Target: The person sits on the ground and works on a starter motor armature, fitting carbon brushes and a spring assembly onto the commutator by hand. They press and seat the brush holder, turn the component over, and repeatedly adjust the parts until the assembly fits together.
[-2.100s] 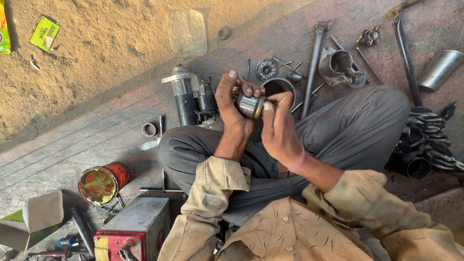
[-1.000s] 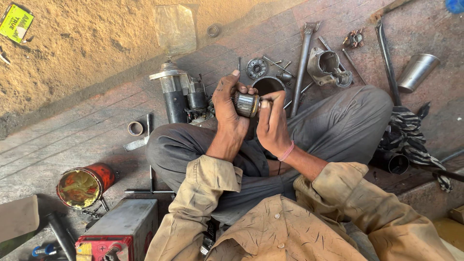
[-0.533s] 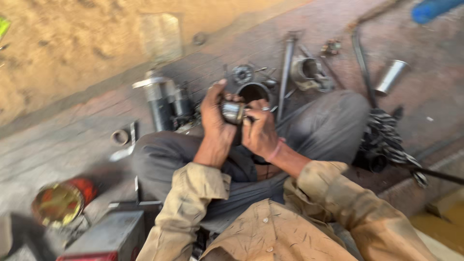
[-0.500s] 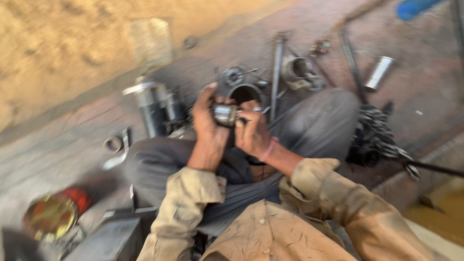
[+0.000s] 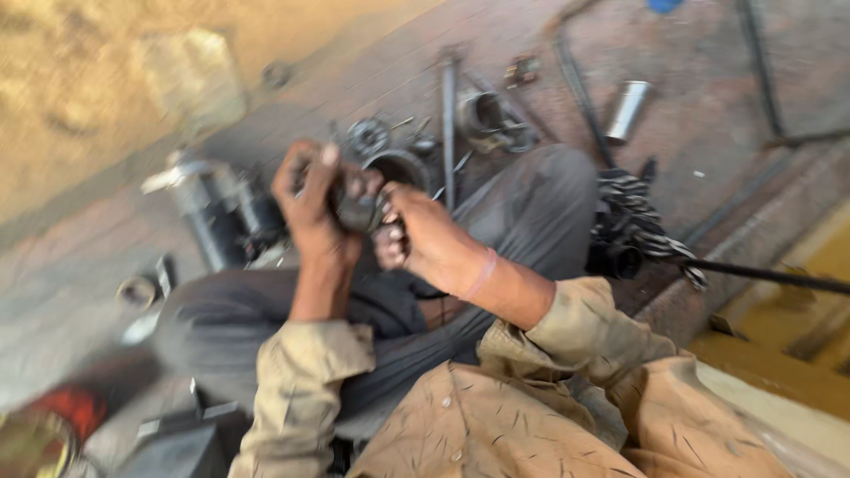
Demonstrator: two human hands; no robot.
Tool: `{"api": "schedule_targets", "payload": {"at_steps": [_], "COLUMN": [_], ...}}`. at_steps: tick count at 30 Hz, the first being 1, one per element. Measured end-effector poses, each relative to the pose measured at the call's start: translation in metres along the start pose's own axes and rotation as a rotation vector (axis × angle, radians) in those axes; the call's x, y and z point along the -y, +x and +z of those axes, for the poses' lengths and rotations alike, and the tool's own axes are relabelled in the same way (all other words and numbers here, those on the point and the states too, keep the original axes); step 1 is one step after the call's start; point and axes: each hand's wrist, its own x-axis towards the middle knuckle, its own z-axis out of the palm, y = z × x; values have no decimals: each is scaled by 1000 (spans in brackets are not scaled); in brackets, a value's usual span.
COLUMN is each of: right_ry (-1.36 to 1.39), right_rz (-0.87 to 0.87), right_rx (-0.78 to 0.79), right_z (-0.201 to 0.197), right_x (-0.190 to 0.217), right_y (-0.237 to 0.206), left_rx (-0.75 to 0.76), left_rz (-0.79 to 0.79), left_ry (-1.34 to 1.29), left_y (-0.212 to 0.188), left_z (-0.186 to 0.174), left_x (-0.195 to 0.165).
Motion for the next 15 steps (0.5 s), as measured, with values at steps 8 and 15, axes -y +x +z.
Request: {"api": "schedule_targets", "payload": {"at_steps": [8, 15], "right_ry": [-1178, -371], "right_rz": [-1088, -204], "right_rx": [-154, -136], "right_z": [3, -2], "right_x": [-45, -25], "right_y": [24, 16], "left_rx": [-358, -265], "left_rz": [-242, -148], "left_ry": [-363, -192], "left_y": [10, 5], "left_z": [-30, -22], "left_x": [26, 22]}}
